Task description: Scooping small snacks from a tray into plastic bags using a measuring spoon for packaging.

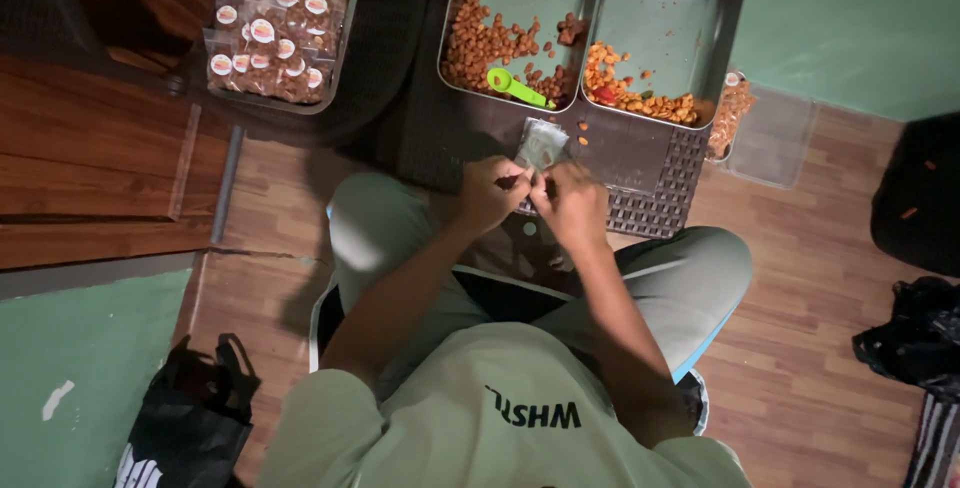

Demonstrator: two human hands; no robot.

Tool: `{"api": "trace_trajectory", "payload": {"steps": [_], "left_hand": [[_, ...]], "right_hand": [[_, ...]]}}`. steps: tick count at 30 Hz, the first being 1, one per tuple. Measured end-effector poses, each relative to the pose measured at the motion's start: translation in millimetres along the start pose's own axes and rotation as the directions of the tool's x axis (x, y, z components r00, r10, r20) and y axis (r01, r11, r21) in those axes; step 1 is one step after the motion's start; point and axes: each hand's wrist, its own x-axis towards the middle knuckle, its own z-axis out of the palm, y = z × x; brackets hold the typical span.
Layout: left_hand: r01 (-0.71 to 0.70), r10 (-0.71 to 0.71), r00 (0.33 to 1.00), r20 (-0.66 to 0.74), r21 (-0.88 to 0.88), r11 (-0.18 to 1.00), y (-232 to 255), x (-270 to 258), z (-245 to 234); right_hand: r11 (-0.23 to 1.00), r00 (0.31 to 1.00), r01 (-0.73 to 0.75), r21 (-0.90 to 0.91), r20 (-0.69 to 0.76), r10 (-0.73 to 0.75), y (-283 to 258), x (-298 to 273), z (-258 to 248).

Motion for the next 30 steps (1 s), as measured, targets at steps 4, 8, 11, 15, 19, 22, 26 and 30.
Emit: {"api": "trace_trajectory", "payload": {"steps": [4,8,11,15,19,22,26,30], "left_hand": [[0.027,-0.027,1.0,-0.014,-0.025,0.999,3.6,-0.2,-4.2],[-0.101,0.104,0.994,-0.021,0.122,0.987,15.6,5.7,-11.4],[-0.173,0.186,0.981,-0.047,0.209,0.962,14.1,10.2,-15.4],[-0.189,0.212,0.975,-0.067,0.253,0.949,8.3,11.4,-16.5],[-0.217,0.25,0.965,-0.08,0.297,0.93,10.6,15.9,-21.5],[-0.233,0.268,0.961,-0.069,0.321,0.918,19.1,22.9,-31.2],[-0.252,0.242,0.968,0.07,0.225,0.941,4.4,27.6,-34.5],[-0.004,0.028,0.991,0.133,-0.18,0.984,28.0,44.7,-44.9]], "right_hand": [[0.999,0.999,0.022,-0.039,-0.037,-0.023,7.1,0.9,4.8],[0.997,0.995,-0.032,-0.067,-0.094,0.026,8.7,2.1,10.0],[0.999,0.997,0.006,0.042,-0.076,-0.003,6.7,4.7,10.6],[0.963,0.984,0.177,0.201,-0.042,-0.172,-2.7,13.7,4.6],[0.962,0.965,0.262,0.078,-0.048,-0.259,7.6,13.3,11.3],[0.95,0.95,0.311,-0.024,-0.023,-0.312,6.3,18.5,9.1],[0.907,0.911,0.413,-0.082,0.009,-0.413,13.7,23.1,8.2],[0.967,0.98,0.2,0.16,-0.013,-0.201,37.5,9.5,22.5]]}}
